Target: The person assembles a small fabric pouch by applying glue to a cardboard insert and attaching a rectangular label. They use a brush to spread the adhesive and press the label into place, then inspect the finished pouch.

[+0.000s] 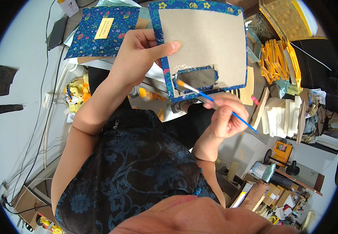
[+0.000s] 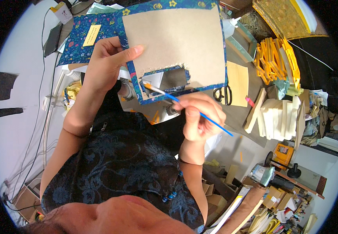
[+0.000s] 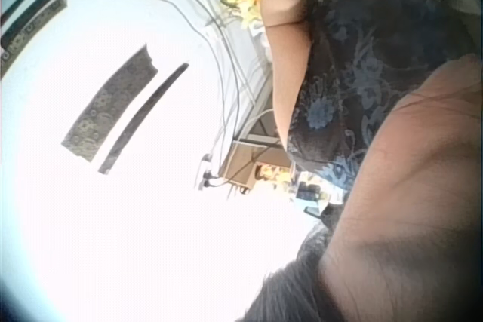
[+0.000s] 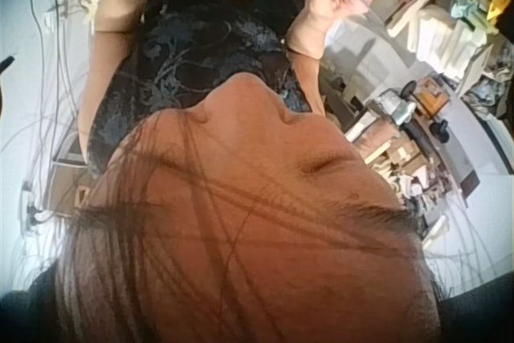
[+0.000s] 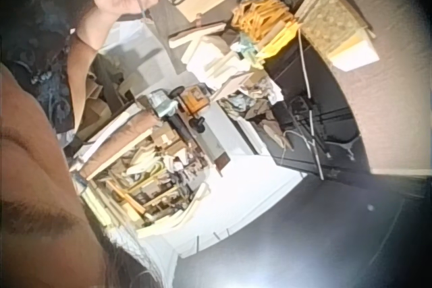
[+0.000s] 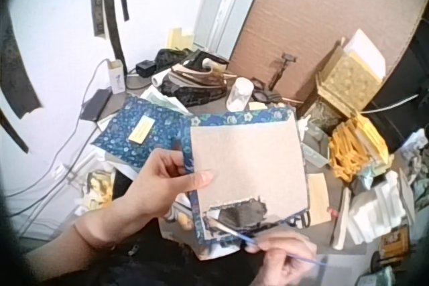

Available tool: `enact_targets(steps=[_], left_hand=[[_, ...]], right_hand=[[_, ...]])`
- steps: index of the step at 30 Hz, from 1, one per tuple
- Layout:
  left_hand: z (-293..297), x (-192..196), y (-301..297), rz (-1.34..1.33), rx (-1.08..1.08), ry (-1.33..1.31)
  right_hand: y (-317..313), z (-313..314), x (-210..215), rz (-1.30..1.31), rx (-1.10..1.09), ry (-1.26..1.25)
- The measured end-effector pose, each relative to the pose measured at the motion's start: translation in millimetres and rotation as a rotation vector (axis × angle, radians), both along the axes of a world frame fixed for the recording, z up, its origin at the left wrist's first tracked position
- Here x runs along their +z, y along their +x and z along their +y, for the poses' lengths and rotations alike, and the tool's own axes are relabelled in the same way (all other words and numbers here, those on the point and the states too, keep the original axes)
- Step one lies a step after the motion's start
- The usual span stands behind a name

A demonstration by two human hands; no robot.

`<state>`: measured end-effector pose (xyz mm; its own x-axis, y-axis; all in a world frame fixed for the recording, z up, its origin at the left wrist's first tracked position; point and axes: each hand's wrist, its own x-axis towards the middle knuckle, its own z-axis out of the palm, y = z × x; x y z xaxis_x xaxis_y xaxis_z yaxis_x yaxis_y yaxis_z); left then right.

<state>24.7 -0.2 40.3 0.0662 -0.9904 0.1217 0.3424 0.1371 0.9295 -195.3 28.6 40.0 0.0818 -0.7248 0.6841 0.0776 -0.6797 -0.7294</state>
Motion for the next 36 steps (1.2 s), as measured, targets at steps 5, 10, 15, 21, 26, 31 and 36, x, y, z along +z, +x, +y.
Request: enact_targets(steps=[5, 10, 15, 21, 26, 31, 36], left_hand=[[-0.1, 1.0, 2.0, -0.031, -0.002, -0.007], [-1.5, 2.2, 3.1, -0.018, -0.025, -0.015], [-1.6, 2.5, 3.9, 0.004, -0.020, -0.007], [0.4, 3.3, 5.7, -0.011, -0.004, 0.006], [-6.8, 1.0, 8.4, -0.051, -0.023, -0.027], [-12.5, 5.1, 19.1, -0.319, -0.077, -0.116], [-24.1, 11.9, 16.0, -0.150, -0.100, -0.143]], right_hand=[[-1.2, -1.2, 0.1, 0.043, 0.035, -0.082], [1.7, -4.4, 1.9, 0.143, 0.025, -0.116], [-1.9, 0.4, 2.2, 0.077, 0.045, -0.067], [-2.9, 5.0, 8.8, 0.142, -0.040, -0.064], [-47.3, -27.3, 2.7, -0.215, -0.096, -0.219], [-53.1, -72.8, 0.0, 0.133, -0.300, 0.220], [-41.4, -66.7, -27.4, -0.355, -0.016, 0.399]])
